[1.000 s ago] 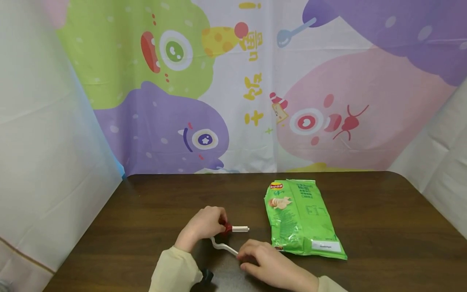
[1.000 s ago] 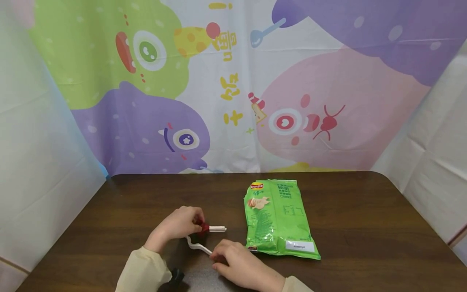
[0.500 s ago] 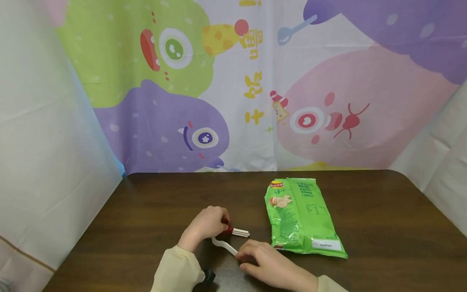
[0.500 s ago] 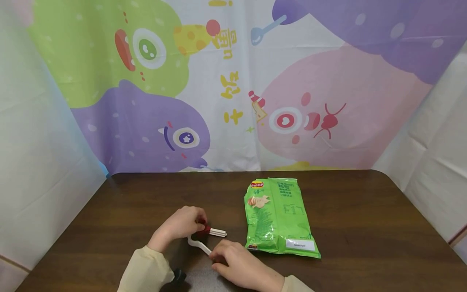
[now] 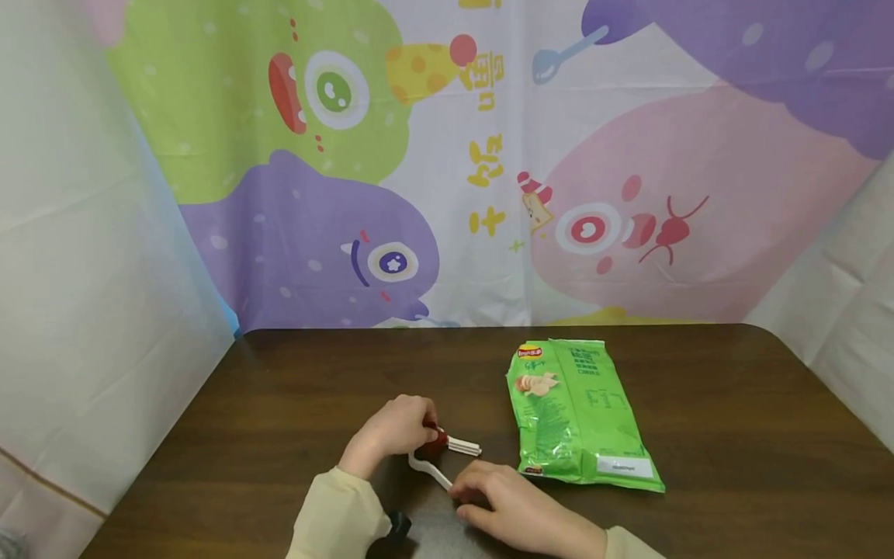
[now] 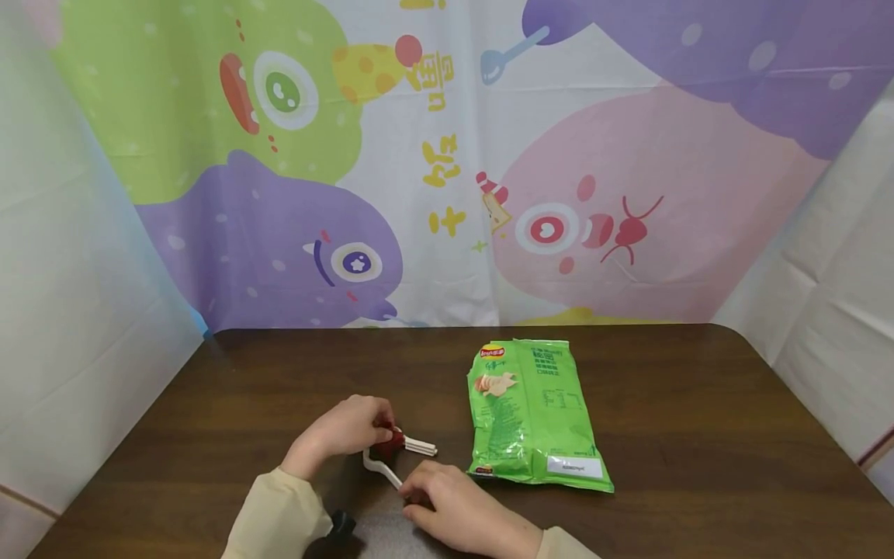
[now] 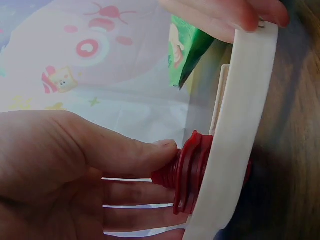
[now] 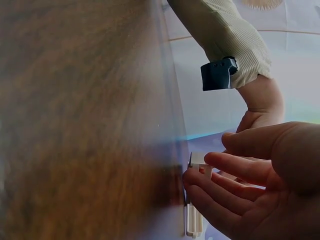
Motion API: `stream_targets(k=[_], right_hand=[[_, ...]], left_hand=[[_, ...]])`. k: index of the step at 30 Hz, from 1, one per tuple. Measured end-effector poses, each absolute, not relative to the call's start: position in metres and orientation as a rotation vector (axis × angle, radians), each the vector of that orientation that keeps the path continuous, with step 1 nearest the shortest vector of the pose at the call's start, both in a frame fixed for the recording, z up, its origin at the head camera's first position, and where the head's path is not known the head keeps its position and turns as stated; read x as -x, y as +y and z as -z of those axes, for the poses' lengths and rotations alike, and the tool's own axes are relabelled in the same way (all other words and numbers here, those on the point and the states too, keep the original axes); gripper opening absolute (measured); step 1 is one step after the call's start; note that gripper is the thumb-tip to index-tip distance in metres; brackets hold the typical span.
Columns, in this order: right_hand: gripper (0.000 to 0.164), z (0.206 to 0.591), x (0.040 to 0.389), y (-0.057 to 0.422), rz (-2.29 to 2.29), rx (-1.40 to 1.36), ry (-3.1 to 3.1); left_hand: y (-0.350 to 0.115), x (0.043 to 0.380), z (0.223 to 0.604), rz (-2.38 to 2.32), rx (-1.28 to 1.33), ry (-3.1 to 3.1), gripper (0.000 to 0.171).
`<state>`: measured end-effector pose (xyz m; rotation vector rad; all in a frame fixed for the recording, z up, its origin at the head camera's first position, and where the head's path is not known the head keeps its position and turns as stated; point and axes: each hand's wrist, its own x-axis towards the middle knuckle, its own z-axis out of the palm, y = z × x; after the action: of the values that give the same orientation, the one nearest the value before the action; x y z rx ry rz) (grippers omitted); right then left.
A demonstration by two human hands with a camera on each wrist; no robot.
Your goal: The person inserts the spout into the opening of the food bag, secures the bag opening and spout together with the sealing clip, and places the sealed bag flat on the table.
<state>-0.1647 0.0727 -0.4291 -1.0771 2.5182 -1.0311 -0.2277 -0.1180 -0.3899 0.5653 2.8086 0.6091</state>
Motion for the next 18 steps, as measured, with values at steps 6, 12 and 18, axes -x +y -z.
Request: stream_targets(k=[6, 12, 18], right_hand=[[0.017, 0.4287, 0.1651, 0.0734, 1.012, 1.049, 2.509], [0.018, 0.429, 0.1648, 0.0734, 1.011, 1.025, 2.479], [0.018, 0.4299, 0.165, 0.0739, 0.99, 1.058, 2.477]], left_hand=[[-0.119, 0.2288, 0.3915, -0.604, -0.548, 2.805, 0.005], [-0.1207, 0.2278, 0.3907, -0.615, -0.541, 2.797, 0.005], [-0.1215, 0.2271, 0.389, -0.625, -0.547, 2.8, 0.005]])
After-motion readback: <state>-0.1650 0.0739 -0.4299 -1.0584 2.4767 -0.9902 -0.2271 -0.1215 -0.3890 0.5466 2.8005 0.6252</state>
